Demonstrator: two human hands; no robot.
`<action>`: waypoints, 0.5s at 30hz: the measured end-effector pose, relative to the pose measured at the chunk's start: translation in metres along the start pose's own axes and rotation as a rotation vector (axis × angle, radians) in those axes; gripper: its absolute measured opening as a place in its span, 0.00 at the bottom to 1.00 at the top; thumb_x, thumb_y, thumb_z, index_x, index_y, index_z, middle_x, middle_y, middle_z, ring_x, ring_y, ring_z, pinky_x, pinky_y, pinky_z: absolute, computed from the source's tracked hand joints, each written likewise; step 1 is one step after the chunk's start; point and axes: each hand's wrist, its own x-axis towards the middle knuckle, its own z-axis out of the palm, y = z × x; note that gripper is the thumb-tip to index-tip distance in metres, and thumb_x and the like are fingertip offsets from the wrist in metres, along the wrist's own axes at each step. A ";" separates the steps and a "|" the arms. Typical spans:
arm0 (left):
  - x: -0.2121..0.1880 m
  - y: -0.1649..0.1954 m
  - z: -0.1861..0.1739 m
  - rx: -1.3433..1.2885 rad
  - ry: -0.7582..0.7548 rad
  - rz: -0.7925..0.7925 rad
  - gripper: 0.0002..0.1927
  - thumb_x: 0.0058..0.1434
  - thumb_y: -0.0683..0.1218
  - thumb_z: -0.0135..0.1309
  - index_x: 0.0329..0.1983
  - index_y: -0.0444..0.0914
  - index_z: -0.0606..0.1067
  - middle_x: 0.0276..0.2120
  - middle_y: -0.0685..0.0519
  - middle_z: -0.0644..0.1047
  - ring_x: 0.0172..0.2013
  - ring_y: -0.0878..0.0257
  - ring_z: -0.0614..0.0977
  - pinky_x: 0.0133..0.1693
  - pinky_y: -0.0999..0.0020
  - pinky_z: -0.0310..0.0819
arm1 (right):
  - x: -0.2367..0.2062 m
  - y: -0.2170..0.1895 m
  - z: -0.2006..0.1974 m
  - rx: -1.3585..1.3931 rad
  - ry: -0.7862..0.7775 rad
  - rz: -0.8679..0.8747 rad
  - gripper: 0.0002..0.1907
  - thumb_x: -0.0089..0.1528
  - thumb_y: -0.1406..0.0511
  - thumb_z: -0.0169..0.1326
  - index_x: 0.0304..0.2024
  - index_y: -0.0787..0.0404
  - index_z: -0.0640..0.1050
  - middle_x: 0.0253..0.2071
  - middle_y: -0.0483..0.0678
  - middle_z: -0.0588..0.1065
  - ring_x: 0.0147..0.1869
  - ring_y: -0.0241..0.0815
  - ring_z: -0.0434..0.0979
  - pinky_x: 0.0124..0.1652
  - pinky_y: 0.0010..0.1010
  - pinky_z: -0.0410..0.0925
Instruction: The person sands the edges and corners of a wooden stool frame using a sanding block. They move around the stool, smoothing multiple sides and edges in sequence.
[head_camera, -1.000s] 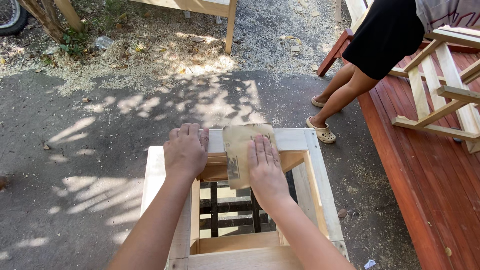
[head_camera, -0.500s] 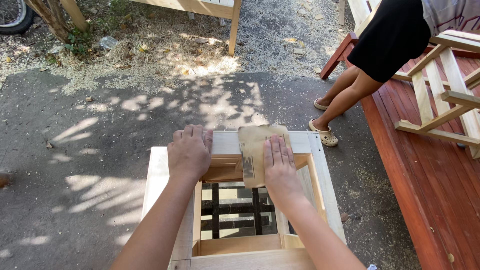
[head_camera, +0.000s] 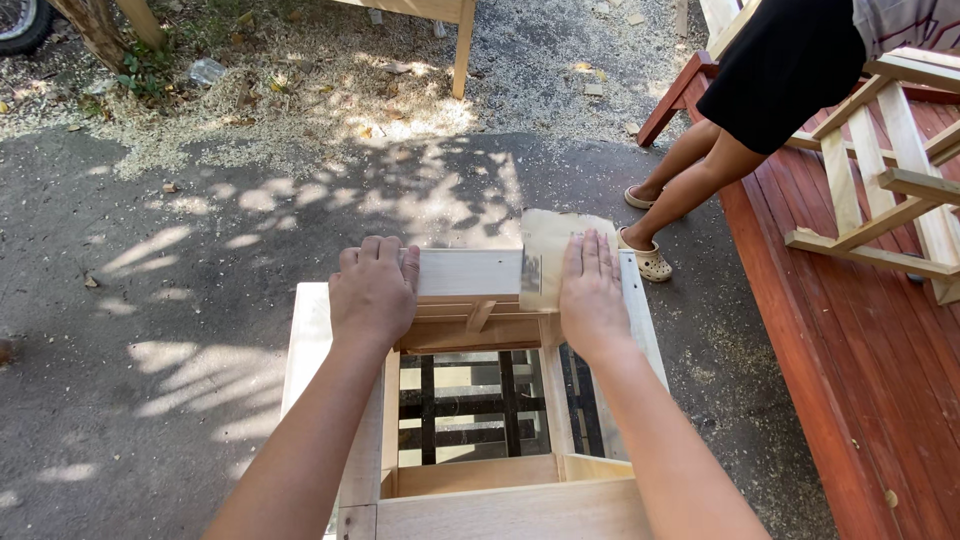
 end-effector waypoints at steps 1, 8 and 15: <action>0.000 0.000 0.000 -0.009 0.017 0.006 0.27 0.74 0.62 0.30 0.59 0.42 0.71 0.58 0.49 0.72 0.58 0.51 0.71 0.55 0.51 0.68 | 0.004 0.004 0.005 0.004 -0.001 0.009 0.38 0.60 0.73 0.46 0.71 0.75 0.51 0.75 0.70 0.50 0.81 0.63 0.45 0.74 0.47 0.43; -0.002 0.001 0.003 -0.042 0.086 0.025 0.26 0.73 0.61 0.32 0.57 0.41 0.72 0.56 0.50 0.73 0.57 0.50 0.72 0.54 0.50 0.68 | -0.008 -0.007 0.002 -0.038 -0.068 0.072 0.43 0.57 0.72 0.50 0.71 0.78 0.47 0.74 0.73 0.45 0.80 0.67 0.40 0.72 0.48 0.40; 0.001 -0.002 0.001 -0.109 0.078 -0.006 0.25 0.75 0.58 0.31 0.58 0.41 0.72 0.55 0.49 0.75 0.57 0.50 0.73 0.54 0.51 0.69 | -0.001 -0.115 -0.014 -0.055 0.046 -0.221 0.43 0.58 0.75 0.49 0.72 0.77 0.47 0.75 0.73 0.43 0.79 0.66 0.39 0.73 0.50 0.36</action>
